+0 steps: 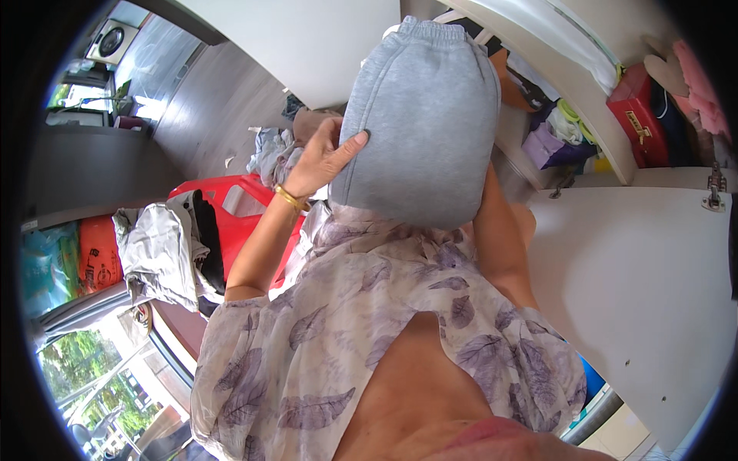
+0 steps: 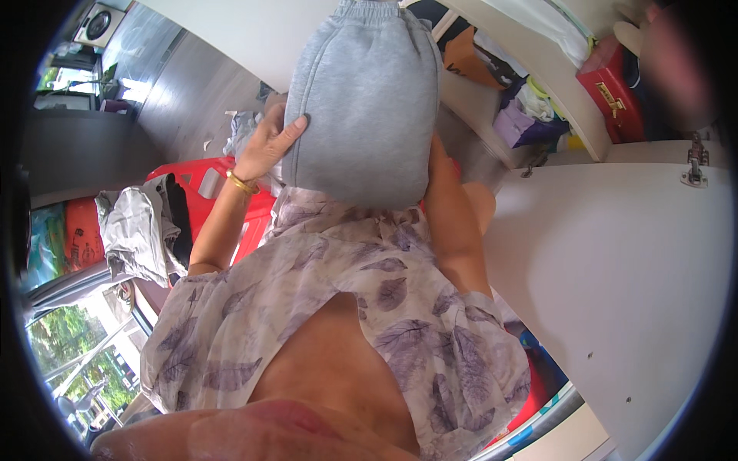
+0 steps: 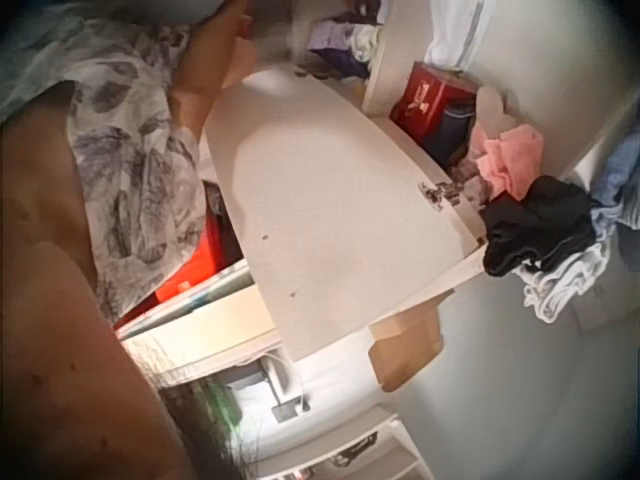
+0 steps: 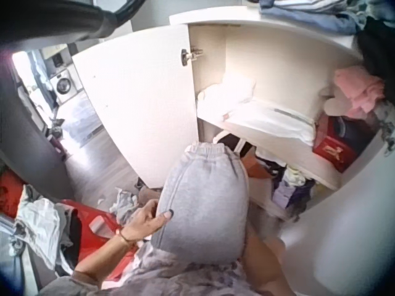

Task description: The person folds a pair of blue shorts, a white towel, and several items of clothing by hand, then stacks them onto a shelf inside a closet.

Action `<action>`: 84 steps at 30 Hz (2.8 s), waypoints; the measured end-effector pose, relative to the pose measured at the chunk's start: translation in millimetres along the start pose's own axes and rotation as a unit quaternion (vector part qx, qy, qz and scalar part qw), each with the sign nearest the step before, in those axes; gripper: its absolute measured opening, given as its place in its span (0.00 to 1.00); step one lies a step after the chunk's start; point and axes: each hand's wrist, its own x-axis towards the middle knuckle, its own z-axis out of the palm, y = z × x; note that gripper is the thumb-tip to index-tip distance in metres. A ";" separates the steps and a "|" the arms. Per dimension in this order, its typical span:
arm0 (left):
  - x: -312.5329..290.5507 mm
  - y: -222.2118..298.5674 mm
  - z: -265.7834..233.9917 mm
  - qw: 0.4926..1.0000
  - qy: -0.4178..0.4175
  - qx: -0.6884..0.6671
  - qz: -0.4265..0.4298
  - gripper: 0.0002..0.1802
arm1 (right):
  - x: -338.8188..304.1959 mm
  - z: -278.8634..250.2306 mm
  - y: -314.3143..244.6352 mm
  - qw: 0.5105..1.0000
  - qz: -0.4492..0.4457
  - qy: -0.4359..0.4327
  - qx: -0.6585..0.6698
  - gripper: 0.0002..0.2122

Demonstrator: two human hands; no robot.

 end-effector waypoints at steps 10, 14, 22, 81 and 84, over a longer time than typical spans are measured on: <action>18.0 -5.7 -11.4 0.930 -0.199 -0.244 -0.189 0.40 | -0.6 -1.9 -2.1 1.000 -0.003 0.015 -0.005 0.23; 49.6 2.1 -10.3 0.886 -0.253 -0.343 -0.185 0.38 | -3.2 -6.1 -9.5 1.000 -0.013 0.021 0.003 0.23; 93.5 7.3 3.3 0.889 -0.247 -0.340 -0.180 0.25 | 4.9 -8.3 -27.8 0.998 -0.044 0.037 0.019 0.24; 389.3 191.0 363.9 0.787 -0.140 0.430 0.420 0.31 | -20.3 -9.8 -54.4 0.974 -0.116 0.177 -0.075 0.25; 410.5 192.7 344.4 0.806 -0.195 0.414 0.376 0.33 | -26.4 -13.5 -66.5 0.979 -0.105 0.166 -0.055 0.23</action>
